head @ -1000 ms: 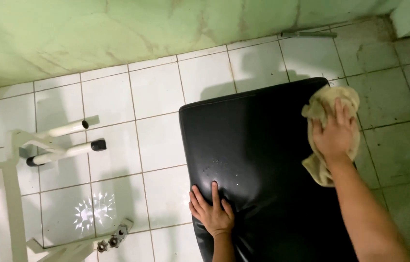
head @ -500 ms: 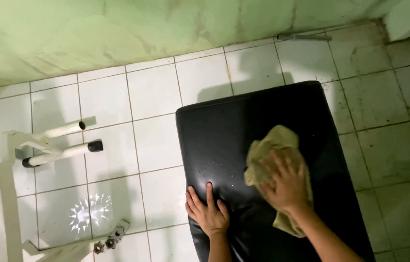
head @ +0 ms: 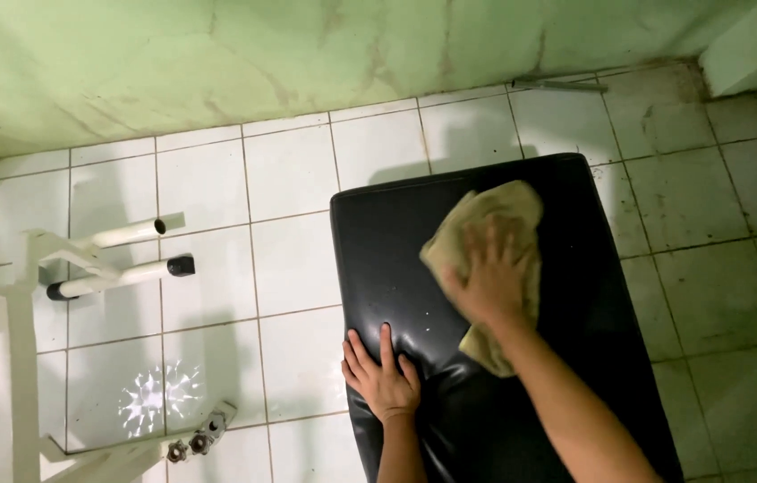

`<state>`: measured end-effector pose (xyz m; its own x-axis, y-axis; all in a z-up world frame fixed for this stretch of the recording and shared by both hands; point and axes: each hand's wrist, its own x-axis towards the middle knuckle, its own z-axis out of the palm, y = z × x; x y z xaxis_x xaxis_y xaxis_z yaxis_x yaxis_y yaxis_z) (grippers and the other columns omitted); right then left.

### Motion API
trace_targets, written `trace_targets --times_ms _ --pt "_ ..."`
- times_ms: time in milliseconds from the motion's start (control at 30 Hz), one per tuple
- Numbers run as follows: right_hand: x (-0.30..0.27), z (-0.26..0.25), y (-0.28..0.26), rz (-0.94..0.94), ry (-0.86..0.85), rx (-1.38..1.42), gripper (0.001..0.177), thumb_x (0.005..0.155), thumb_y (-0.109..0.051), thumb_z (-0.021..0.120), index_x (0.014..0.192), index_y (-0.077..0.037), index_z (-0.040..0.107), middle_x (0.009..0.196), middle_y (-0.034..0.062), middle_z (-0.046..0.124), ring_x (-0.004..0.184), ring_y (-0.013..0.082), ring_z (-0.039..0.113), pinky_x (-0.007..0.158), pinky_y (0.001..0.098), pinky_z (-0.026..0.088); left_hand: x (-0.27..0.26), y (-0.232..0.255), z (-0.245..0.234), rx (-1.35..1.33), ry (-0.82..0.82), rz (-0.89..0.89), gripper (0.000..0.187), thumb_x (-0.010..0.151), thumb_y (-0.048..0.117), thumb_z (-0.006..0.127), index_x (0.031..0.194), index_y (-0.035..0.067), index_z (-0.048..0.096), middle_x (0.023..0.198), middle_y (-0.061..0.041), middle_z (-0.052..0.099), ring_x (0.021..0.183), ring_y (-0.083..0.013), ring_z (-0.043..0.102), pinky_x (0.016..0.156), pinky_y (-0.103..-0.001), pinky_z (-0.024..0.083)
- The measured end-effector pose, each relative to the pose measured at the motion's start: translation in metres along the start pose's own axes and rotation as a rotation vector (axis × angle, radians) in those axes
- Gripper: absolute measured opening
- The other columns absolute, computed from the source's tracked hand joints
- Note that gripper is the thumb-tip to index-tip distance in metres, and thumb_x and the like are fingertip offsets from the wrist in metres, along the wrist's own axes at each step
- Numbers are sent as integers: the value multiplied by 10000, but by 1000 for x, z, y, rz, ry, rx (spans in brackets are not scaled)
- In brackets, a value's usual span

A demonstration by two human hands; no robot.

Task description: Cleaning various gym machines and benches using a cloth.

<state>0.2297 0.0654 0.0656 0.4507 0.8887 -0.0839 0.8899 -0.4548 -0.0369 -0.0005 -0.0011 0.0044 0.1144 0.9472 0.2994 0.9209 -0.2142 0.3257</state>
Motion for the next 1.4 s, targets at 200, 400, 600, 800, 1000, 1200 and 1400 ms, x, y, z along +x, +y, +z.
trace_targets --times_ms 200,400,600,800,1000,1200,1400 --pt "-127 18 8 -400 206 69 853 821 -710 566 1581 -366 385 1707 34 272 1542 396 240 1163 720 149 3 1 -5 -15 6 3 617 895 311 527 1512 307 507 1661 -214 304 1492 -437 328 1181 -620 260" --pt "-161 36 109 -225 29 -115 811 863 -797 419 1585 -442 321 1709 25 259 1560 427 217 1167 721 194 1 -11 7 -20 29 60 616 938 371 467 1553 366 444 1660 -219 284 1511 -461 280 1107 -640 293" --pt "-103 33 107 192 -66 103 752 986 -724 282 1642 -365 213 1774 46 -26 1583 428 -2 1116 790 49 4 -8 -5 -48 -93 18 608 982 379 423 1588 369 378 1672 -203 242 1529 -437 242 1122 -636 287" --pt "-151 -5 11 -35 -147 97 733 996 -702 281 1643 -363 220 1748 81 83 1578 435 43 1134 770 93 11 -7 -21 -25 -255 13 624 1017 406 386 1626 381 255 1691 -216 157 1535 -456 203 1124 -637 284" --pt "-263 21 65 -287 37 25 800 872 -750 463 1591 -424 335 1729 43 197 1561 408 172 1140 716 164 14 -10 -29 13 -386 3 638 1040 437 389 1644 395 187 1707 -217 108 1560 -445 157 1149 -632 282" --pt "-230 39 140 26 -77 38 837 938 -790 228 1665 -384 140 1763 52 33 1589 390 26 1178 698 63 6 -12 -60 71 -567 -16 650 1069 514 310 1662 370 84 1743 -146 -18 1594 -369 68 1186 -600 273" --pt "-170 31 93 386 -250 121 908 929 -850 183 1664 -347 7 1728 73 -184 1560 422 -131 1139 793 -14 -45 -12 -82 98 -423 41 733 1031 497 409 1658 192 183 1703 -241 123 1527 -460 227 1100 -579 395"
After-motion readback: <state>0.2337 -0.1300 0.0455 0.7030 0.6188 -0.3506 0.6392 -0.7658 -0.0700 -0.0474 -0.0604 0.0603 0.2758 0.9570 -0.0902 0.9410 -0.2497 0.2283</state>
